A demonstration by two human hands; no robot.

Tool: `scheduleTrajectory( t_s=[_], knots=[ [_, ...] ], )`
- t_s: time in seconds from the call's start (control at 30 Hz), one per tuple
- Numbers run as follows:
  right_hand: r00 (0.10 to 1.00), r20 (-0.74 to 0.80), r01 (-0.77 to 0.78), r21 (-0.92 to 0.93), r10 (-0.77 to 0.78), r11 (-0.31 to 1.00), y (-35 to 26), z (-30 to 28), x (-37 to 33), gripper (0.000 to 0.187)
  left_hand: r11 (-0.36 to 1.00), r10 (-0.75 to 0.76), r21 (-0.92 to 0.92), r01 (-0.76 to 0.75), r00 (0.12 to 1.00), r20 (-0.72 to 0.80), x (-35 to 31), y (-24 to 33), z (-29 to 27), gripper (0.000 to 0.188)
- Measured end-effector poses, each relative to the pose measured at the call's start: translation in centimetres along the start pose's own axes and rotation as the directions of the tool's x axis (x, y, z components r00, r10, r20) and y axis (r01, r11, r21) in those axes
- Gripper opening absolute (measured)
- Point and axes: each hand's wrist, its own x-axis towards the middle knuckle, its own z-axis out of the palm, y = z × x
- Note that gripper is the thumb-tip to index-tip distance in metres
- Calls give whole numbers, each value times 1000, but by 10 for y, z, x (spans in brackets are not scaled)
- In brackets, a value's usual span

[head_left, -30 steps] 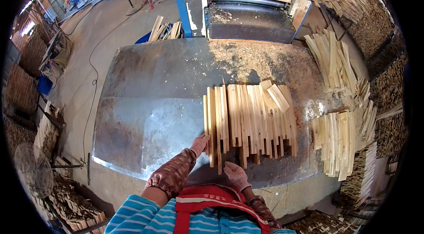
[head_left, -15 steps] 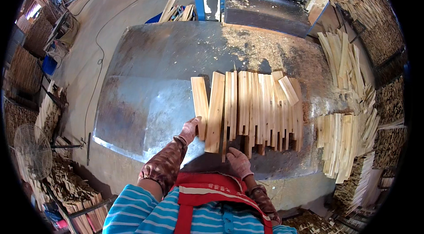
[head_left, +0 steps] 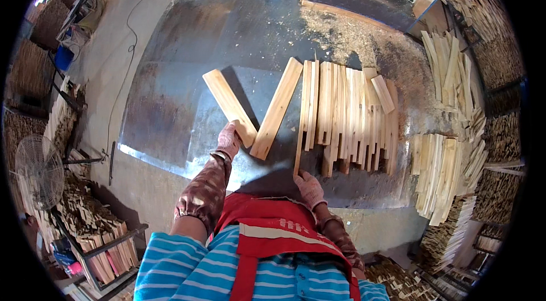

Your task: The person sorts and stacks small wooden planks in a workshop. They pick up planks from a metal table, align them, and place them into a blue bucket or onto a large stack on a metal rack. The person wears gloves and an apron while handling the wood.

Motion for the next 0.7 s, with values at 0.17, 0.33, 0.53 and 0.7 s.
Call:
scheduleTrajectory(
  t_s=[0.17,0.33,0.53,0.7],
  knots=[
    [973,-193,133,25,-125,991,13,13,-3,49,979,-136,-181,98,969,-208,-16,2,-26,17],
    [941,-220,261,-17,-258,965,-11,13,3,51,932,-56,-363,-2,987,-148,-40,-11,-47,15],
    [912,-102,371,-203,-396,906,-85,20,31,55,857,99,-507,-92,995,-13,-64,-16,-52,28],
    [755,-80,493,-586,-651,644,-116,62,90,65,886,120,-451,-109,993,-4,-66,-14,-48,23]
  ],
)
